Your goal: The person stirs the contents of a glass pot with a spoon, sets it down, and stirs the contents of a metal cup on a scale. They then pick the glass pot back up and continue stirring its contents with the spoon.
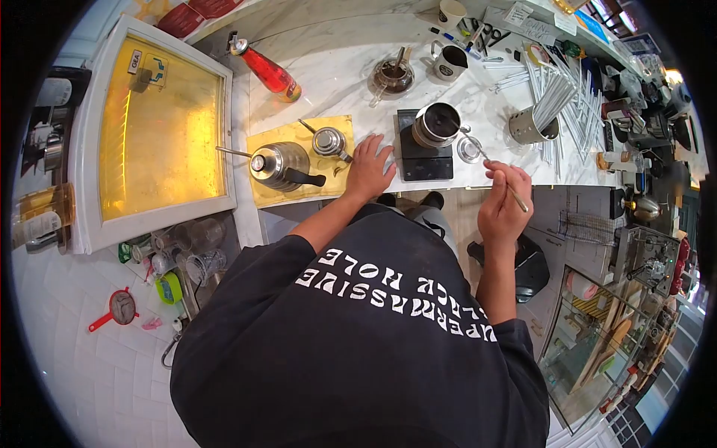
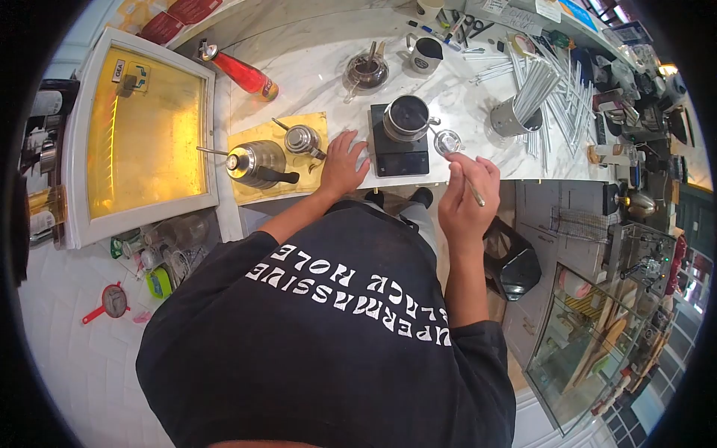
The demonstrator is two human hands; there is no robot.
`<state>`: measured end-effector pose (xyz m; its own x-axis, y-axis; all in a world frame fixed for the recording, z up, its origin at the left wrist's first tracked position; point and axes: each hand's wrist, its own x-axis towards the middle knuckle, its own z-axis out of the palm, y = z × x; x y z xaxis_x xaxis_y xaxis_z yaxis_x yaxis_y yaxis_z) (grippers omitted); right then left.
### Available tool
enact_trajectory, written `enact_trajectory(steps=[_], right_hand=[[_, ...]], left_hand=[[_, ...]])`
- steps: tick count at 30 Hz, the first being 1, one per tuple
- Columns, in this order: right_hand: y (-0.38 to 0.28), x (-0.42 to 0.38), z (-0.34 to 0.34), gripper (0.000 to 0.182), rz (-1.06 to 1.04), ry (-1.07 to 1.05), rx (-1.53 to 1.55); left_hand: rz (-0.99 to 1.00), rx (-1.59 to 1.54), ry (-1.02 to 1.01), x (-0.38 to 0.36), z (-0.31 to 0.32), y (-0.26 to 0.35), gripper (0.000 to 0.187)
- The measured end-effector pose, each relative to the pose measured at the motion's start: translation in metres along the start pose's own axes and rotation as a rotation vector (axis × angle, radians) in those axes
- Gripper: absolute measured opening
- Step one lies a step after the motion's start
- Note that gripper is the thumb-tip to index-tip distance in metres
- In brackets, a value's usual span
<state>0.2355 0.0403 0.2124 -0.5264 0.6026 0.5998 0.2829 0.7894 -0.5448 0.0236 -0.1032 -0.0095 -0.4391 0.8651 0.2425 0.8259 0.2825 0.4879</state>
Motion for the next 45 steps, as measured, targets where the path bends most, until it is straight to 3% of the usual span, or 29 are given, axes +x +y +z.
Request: enact_trajectory(steps=[11, 15, 19, 24, 30, 34, 40, 45], right_hand=[[-0.004, 0.004, -0.001, 0.01, 0.008, -0.014, 0.003], [0.004, -0.004, -0.007, 0.012, 0.132, 0.044, 0.047], [-0.003, 0.0, -0.006, 0.013, 0.003, -0.019, 0.037], [-0.002, 0.002, -0.002, 0.011, 0.154, 0.054, 0.057], [-0.008, 0.001, -0.006, 0.011, 0.026, -0.03, 0.037], [-0.003, 0.008, -0.002, 0.01, 0.093, 0.005, -0.014], [-0.008, 0.005, -0.017, 0.01, 0.006, -0.058, 0.001], [-0.001, 0.004, -0.008, 0.01, 0.099, 0.005, 0.005]], left_hand=[[0.011, -0.009, 0.006, 0.0, -0.001, 0.0, 0.042], [0.0, -0.007, 0.015, 0.0, 0.0, 0.001, 0.042], [-0.001, -0.007, 0.002, 0.001, 0.001, 0.0, 0.042], [0.005, 0.002, 0.011, 0.0, 0.001, 0.0, 0.042], [-0.02, -0.001, -0.019, 0.001, -0.001, 0.002, 0.042], [-0.011, 0.011, -0.006, 0.0, 0.0, 0.0, 0.042], [-0.01, -0.003, 0.003, 0.001, 0.001, 0.003, 0.043], [-0.018, 0.006, -0.003, 0.001, -0.001, 0.002, 0.042]])
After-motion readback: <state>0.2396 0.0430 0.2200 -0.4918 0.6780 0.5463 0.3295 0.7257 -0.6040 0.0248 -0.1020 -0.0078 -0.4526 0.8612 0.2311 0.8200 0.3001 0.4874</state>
